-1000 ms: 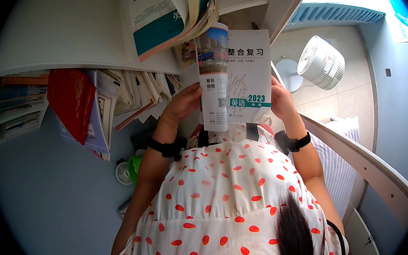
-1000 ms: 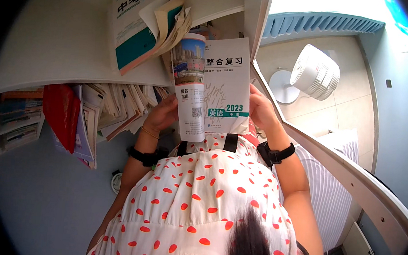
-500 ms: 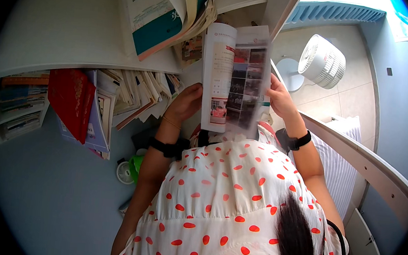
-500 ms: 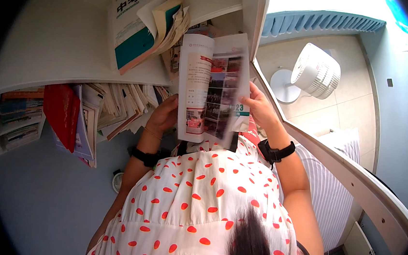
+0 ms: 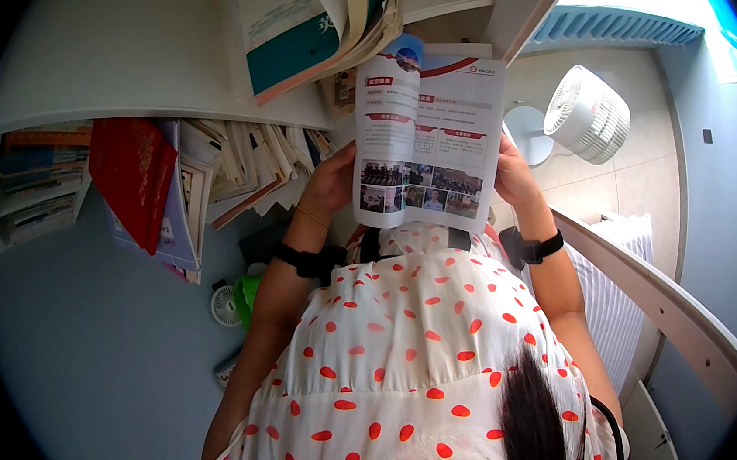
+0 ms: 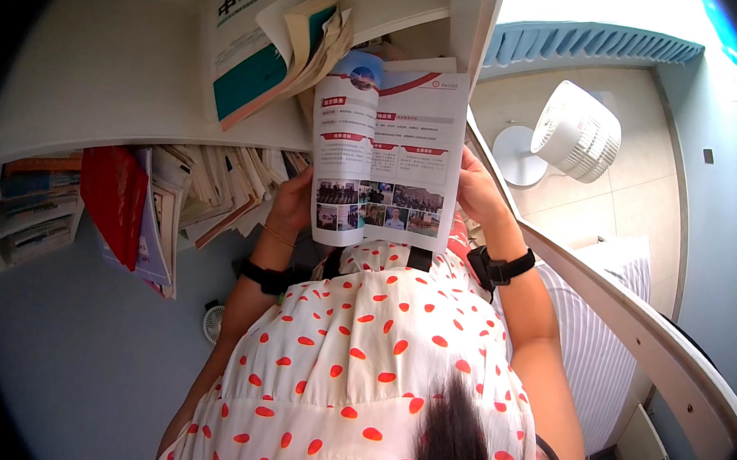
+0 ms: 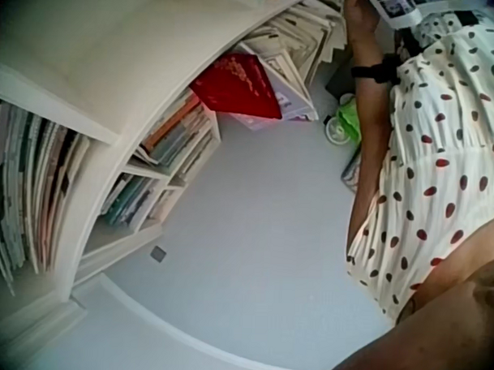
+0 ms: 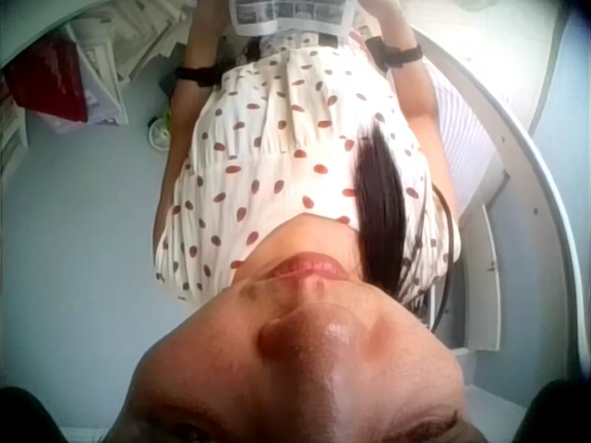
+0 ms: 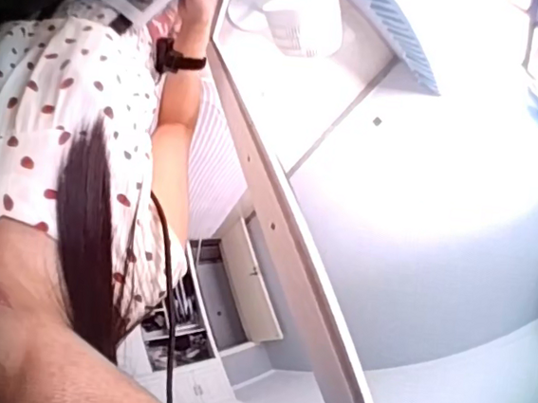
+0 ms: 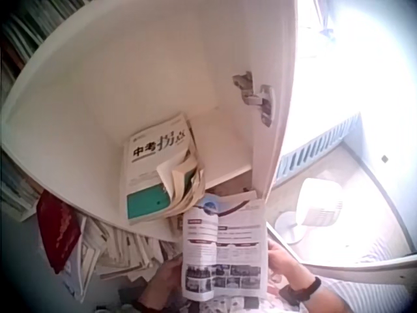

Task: The person organizes books and papers on a shelf and سپس wipes the empty shelf surface with a dark cloth.

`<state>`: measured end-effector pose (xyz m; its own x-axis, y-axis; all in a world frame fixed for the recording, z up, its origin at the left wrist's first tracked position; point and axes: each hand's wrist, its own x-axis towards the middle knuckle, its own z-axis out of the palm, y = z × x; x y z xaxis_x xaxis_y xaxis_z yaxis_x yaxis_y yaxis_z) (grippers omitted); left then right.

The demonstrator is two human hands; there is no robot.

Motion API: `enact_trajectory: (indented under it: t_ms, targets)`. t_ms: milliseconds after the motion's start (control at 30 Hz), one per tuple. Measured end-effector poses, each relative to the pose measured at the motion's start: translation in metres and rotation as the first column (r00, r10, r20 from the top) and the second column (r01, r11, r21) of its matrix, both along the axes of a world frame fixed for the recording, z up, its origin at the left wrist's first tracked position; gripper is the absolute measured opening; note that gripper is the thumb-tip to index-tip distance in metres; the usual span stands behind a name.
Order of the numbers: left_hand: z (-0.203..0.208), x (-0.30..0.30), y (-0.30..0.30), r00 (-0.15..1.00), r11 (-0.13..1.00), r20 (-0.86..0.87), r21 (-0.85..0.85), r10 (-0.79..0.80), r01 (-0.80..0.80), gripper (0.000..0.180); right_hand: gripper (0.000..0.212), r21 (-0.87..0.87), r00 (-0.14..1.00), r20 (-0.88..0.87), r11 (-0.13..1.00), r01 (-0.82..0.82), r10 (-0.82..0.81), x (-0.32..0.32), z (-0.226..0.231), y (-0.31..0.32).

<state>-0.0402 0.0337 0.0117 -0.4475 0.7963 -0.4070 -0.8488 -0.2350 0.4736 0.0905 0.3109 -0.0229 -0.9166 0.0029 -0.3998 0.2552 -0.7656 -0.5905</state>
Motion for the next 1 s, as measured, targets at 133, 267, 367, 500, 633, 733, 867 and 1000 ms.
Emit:
enact_trajectory:
  t_ms: [133, 267, 367, 500, 633, 733, 867, 1000]
  targets:
    - [-0.002, -0.002, -0.006, 0.998, 0.994, 0.064, 0.113, -0.004, -0.003, 0.04, 0.045, -0.02, 1.0, -0.019, 1.0, -0.013, 0.012, -0.002, 0.0, 0.002]
    - [0.002, -0.002, -0.008, 0.999, 0.987, 0.045, 0.158, -0.004, -0.003, 0.041, 0.045, -0.028, 1.0, 0.001, 0.999, -0.016, 0.017, -0.003, 0.005, 0.001]
    - [-0.002, -0.001, -0.01, 0.998, 0.991, 0.065, 0.128, 0.017, -0.025, 0.041, 0.044, -0.037, 1.0, -0.009, 0.999, -0.019, 0.019, -0.004, 0.005, 0.001]
    - [-0.016, -0.003, -0.027, 0.997, 0.993, 0.078, 0.117, -0.02, 0.011, 0.04, 0.043, -0.037, 0.999, -0.028, 0.999, -0.021, 0.02, -0.006, 0.008, 0.001]
    - [0.012, -0.003, -0.005, 0.999, 0.997, -0.016, 0.056, -0.049, 0.05, 0.035, 0.044, -0.047, 0.999, -0.028, 0.999, -0.027, 0.025, -0.007, 0.006, 0.003]
    - [0.012, -0.001, 0.005, 0.974, 0.976, -0.197, -0.202, -0.116, 0.075, 0.026, 0.045, -0.051, 0.999, -0.013, 0.998, -0.03, 0.029, -0.008, 0.009, 0.002]
    - [0.014, -0.004, 0.006, 0.96, 0.961, -0.236, -0.263, -0.151, 0.086, 0.025, 0.046, -0.055, 1.0, -0.014, 0.998, -0.014, 0.014, -0.007, 0.007, 0.003]
    - [0.017, -0.006, 0.003, 0.989, 0.991, -0.122, -0.111, -0.086, 0.073, 0.031, 0.045, -0.076, 0.999, -0.031, 0.997, -0.012, 0.01, -0.008, 0.008, 0.004]
